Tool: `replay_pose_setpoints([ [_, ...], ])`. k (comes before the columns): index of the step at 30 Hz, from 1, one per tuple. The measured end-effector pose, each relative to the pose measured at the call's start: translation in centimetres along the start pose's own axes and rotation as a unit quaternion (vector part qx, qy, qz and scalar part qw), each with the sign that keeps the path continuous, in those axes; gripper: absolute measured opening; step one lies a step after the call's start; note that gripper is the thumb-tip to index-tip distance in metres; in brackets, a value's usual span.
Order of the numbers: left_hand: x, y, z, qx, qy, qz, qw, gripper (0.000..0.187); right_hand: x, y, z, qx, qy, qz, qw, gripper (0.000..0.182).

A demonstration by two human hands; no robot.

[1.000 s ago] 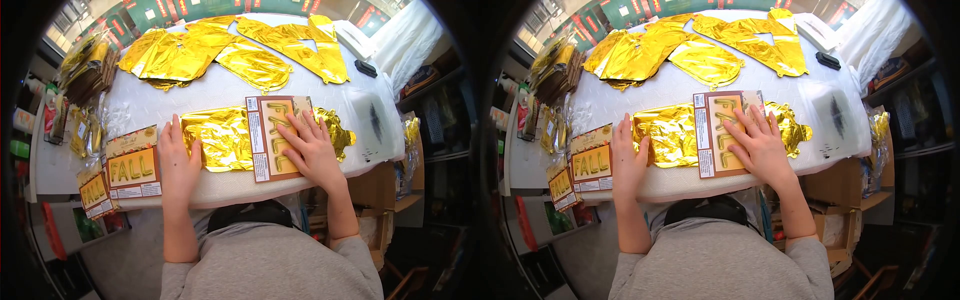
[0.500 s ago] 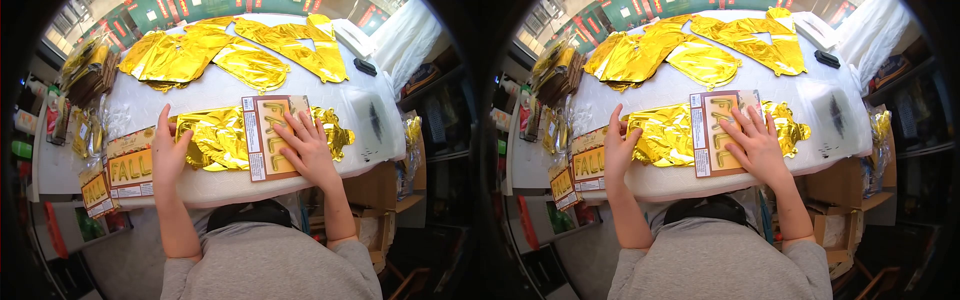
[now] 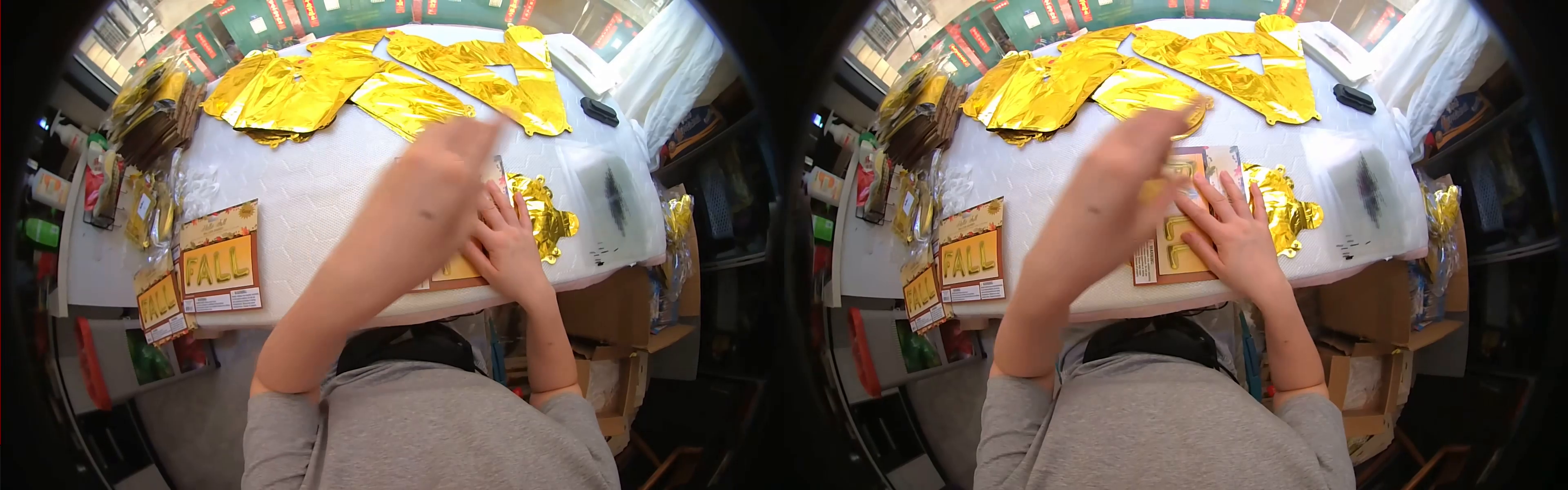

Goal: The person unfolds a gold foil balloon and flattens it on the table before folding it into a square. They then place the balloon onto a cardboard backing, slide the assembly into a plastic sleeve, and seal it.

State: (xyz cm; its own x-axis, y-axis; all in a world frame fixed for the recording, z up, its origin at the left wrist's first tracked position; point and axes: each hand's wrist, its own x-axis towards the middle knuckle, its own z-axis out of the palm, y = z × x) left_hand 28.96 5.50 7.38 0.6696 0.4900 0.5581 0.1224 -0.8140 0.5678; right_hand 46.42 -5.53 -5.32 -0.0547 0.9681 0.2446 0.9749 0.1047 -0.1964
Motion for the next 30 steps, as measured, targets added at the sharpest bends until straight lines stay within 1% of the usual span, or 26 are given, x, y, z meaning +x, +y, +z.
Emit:
replay_pose_setpoints([
  [1, 0.2, 0.7, 0.7, 0.001, 0.002, 0.001, 1.0, 0.054, 0.0, 0.2, 0.9, 0.083, 0.022, 0.041, 0.995, 0.056],
  [2, 0.0, 1.5, 1.4, -0.075, -0.017, 0.058, 0.995, 0.05, -0.1, 0.4, 1.4, 0.165, 0.043, 0.082, 0.982, 0.058],
  [3, -0.3, 1.9, 1.9, -0.151, -0.037, 0.113, 0.981, 0.046, 0.0, -0.5, 0.3, 0.255, 0.021, 0.111, 0.96, 0.059],
  [4, -0.9, 1.3, 1.9, -0.128, 0.01, 0.086, 0.988, 0.044, 0.0, 0.0, 0.2, 0.255, 0.022, 0.111, 0.96, 0.059],
  [5, -2.1, 0.1, 1.6, -0.103, 0.057, 0.058, 0.991, 0.041, -0.1, 0.6, 0.1, 0.117, -0.001, 0.047, 0.992, 0.057],
  [6, -3.5, -1.4, 1.2, -0.035, 0.109, -0.002, 0.993, 0.039, -0.2, 1.0, 0.2, -0.023, -0.023, -0.018, 0.999, 0.055],
  [7, -5.0, -3.5, 1.1, 0.0, 0.16, -0.055, 0.986, 0.044, -0.3, 0.7, 0.4, 0.007, 0.003, -0.013, 1.0, 0.053],
  [8, -7.0, -4.9, 0.7, -0.016, 0.164, -0.129, 0.978, 0.046, -0.1, 0.7, 0.3, 0.009, 0.007, -0.011, 1.0, 0.053],
  [9, -9.1, -6.2, 0.3, -0.035, 0.104, -0.196, 0.974, 0.067, -0.1, 0.6, 0.1, 0.012, 0.0, -0.011, 1.0, 0.053],
  [10, -10.4, -6.3, 0.8, -0.035, 0.1, -0.195, 0.975, 0.067, -0.1, 0.5, 0.0, 0.014, -0.007, -0.011, 1.0, 0.053],
  [12, -12.2, -5.7, 1.3, 0.019, -0.066, -0.2, 0.977, 0.093, -0.2, 0.7, 0.2, 0.016, -0.009, -0.011, 1.0, 0.053],
  [13, -12.3, -5.3, 1.7, 0.031, -0.114, -0.196, 0.973, 0.112, -0.2, 0.8, 0.2, 0.015, -0.011, -0.014, 1.0, 0.054],
  [14, -12.1, -4.8, 2.4, 0.029, -0.116, -0.196, 0.973, 0.112, -0.2, 0.8, 0.4, 0.015, -0.013, -0.012, 1.0, 0.054],
  [16, -11.6, -3.9, 4.0, 0.002, -0.042, -0.192, 0.98, 0.112, -0.3, 0.9, 0.6, 0.003, 0.025, -0.021, 0.999, 0.058],
  [17, -11.5, -4.0, 5.0, -0.007, 0.001, -0.198, 0.98, 0.11, -0.3, 0.9, 0.1, 0.002, -0.017, -0.015, 1.0, 0.061],
  [18, -11.4, -4.0, 5.7, -0.01, 0.001, -0.196, 0.98, 0.11, -0.3, 0.9, 0.1, -0.001, -0.017, -0.013, 1.0, 0.061],
  [20, -11.1, -3.9, 6.7, 0.0, 0.087, -0.206, 0.975, 0.106, -0.4, 1.0, 0.2, 0.005, -0.02, -0.011, 1.0, 0.062],
  [21, -10.9, -3.8, 6.9, -0.001, 0.087, -0.206, 0.975, 0.106, -0.4, 0.9, 0.3, 0.004, -0.021, -0.01, 1.0, 0.062],
  [23, -10.4, -3.4, 6.8, 0.056, 0.101, -0.218, 0.969, 0.102, -0.4, 0.9, 0.4, 0.0, -0.011, -0.007, 1.0, 0.063],
  [24, -10.1, -3.2, 6.6, 0.055, 0.101, -0.22, 0.969, 0.102, -0.4, 0.8, 0.3, 0.0, -0.013, -0.008, 1.0, 0.063],
  [26, -9.6, -2.7, 6.1, 0.003, 0.097, -0.272, 0.957, 0.092, -0.3, 0.5, -0.2, 0.024, -0.01, -0.004, 1.0, 0.06],
  [27, -9.7, -3.1, 6.3, 0.001, 0.098, -0.273, 0.957, 0.092, -0.3, 0.5, -0.4, 0.023, -0.011, -0.004, 1.0, 0.06],
  [28, -10.1, -3.8, 6.8, -0.151, 0.197, -0.294, 0.923, 0.086, -0.2, 0.4, -0.5, 0.022, -0.003, -0.01, 1.0, 0.059],
  [29, -10.6, -4.6, 7.2, -0.298, 0.288, -0.305, 0.857, 0.079, -0.1, 0.3, -0.6, 0.021, 0.006, -0.015, 1.0, 0.057],
  [30, -11.8, -5.6, 6.8, -0.393, 0.298, -0.319, 0.809, 0.068, 0.0, 0.1, -0.7, 0.021, 0.006, -0.015, 1.0, 0.057],
])
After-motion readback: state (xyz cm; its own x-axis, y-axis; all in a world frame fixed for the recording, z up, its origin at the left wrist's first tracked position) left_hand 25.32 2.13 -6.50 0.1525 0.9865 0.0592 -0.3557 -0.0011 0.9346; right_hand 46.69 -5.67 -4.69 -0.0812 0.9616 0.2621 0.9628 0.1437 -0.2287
